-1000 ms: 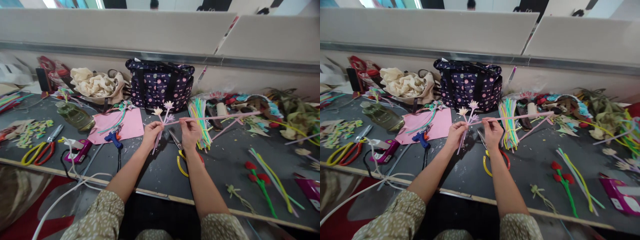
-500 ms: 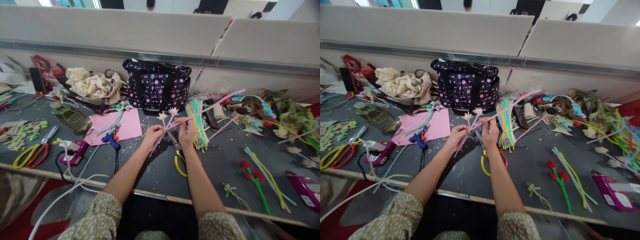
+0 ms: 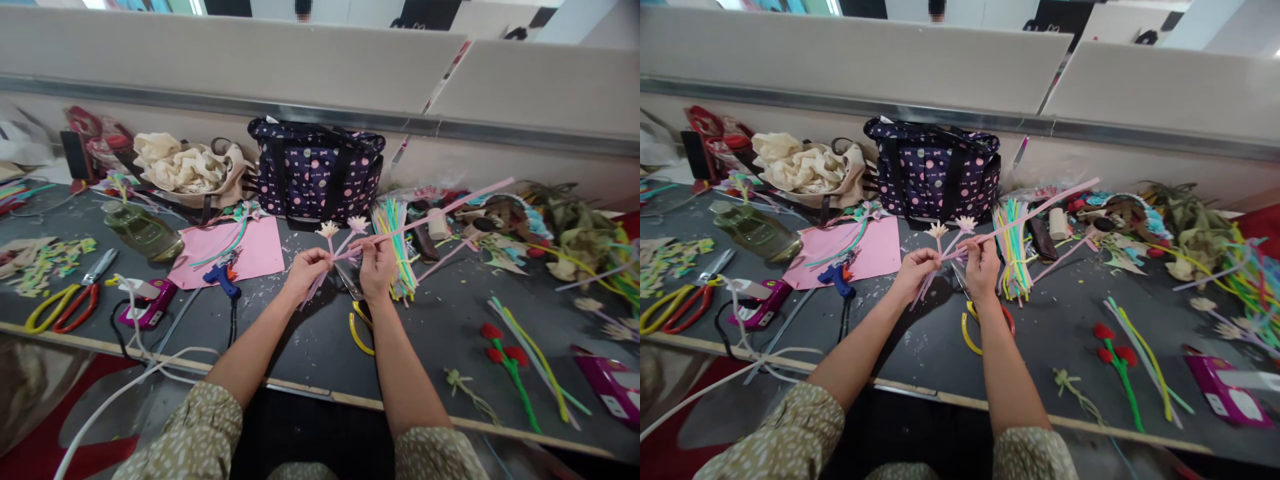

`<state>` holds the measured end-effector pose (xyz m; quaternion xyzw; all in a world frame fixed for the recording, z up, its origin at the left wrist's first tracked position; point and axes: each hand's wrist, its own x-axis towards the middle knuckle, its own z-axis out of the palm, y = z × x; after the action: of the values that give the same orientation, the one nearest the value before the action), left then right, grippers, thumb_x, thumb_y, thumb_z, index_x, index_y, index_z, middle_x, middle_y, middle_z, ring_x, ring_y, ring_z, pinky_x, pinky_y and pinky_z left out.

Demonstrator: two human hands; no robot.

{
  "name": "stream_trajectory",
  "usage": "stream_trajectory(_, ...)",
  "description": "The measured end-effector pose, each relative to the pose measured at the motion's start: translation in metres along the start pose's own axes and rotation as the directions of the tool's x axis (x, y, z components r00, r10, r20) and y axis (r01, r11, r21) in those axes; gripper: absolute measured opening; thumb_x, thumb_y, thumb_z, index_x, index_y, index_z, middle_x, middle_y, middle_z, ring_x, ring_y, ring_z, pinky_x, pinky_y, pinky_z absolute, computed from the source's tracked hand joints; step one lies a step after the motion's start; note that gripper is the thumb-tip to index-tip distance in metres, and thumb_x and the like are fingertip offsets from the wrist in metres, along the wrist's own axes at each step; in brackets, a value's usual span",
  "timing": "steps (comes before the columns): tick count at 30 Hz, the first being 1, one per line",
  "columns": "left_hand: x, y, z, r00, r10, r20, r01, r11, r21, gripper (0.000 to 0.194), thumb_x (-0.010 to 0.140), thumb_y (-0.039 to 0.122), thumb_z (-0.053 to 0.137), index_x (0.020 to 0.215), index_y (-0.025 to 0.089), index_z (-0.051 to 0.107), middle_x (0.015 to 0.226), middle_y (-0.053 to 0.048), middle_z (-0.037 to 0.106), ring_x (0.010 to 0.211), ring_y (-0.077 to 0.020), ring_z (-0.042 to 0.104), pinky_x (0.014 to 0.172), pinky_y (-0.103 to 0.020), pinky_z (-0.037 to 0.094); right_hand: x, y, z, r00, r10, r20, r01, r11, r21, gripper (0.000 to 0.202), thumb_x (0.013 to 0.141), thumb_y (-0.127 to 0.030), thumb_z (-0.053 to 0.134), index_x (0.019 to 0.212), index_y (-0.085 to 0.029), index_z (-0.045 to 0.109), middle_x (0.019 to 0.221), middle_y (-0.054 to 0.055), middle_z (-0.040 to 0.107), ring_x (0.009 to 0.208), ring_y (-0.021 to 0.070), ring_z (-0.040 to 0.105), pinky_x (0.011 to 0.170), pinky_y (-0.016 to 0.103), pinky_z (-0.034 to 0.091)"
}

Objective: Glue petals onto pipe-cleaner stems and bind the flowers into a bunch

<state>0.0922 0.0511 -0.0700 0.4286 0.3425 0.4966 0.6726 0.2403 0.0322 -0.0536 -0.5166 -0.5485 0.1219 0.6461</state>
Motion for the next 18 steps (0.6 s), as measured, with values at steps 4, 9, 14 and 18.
stream_trajectory(4,-0.001,0.0,-0.001,0.998,-0.004,0.058,0.005,1.0,-0.008,0.015,0.06,0.02,0.078,0.071,0.015,0.07,0.064,0.001,0.064,0.055,-0.0063,0.051,0.056,-0.019,0.036,0.002,0.002,-0.003,0.996,0.091,0.009,-0.091,0.988,0.124,0.021,0.092,-0.042,0.052,0.085,-0.023,0.058,0.077,0.001,0.066,0.064,0.0132,0.059,0.059,0.026,0.044)
stream_trajectory(9,-0.005,0.003,-0.001,0.992,-0.035,0.12,0.042,0.998,-0.051,0.019,0.058,0.023,0.082,0.071,0.014,0.071,0.063,0.001,0.064,0.053,-0.0068,0.052,0.055,-0.02,0.038,0.006,0.012,-0.002,0.961,0.252,0.111,-0.275,0.851,0.448,0.016,0.087,-0.038,0.062,0.079,-0.024,0.059,0.069,-0.003,0.061,0.057,0.0104,0.054,0.054,0.023,0.042)
stream_trajectory(14,-0.007,0.004,-0.002,0.988,-0.014,0.151,0.028,0.996,-0.09,0.021,0.057,0.025,0.084,0.07,0.015,0.071,0.062,0.001,0.064,0.052,-0.007,0.052,0.054,-0.02,0.038,0.007,0.009,0.003,0.89,0.393,0.231,-0.451,0.687,0.57,0.022,0.08,-0.039,0.07,0.069,-0.021,0.061,0.061,-0.003,0.059,0.05,0.0084,0.05,0.047,0.021,0.04)
stream_trajectory(18,-0.008,0.005,-0.004,0.988,-0.004,0.153,0.02,0.994,-0.106,0.023,0.057,0.028,0.084,0.071,0.015,0.071,0.062,0.001,0.064,0.052,-0.0073,0.053,0.052,-0.019,0.038,0.005,0.003,0.006,0.85,0.435,0.298,-0.52,0.595,0.613,0.025,0.075,-0.04,0.075,0.068,-0.02,0.06,0.059,-0.004,0.058,0.047,0.0073,0.048,0.044,0.02,0.038)
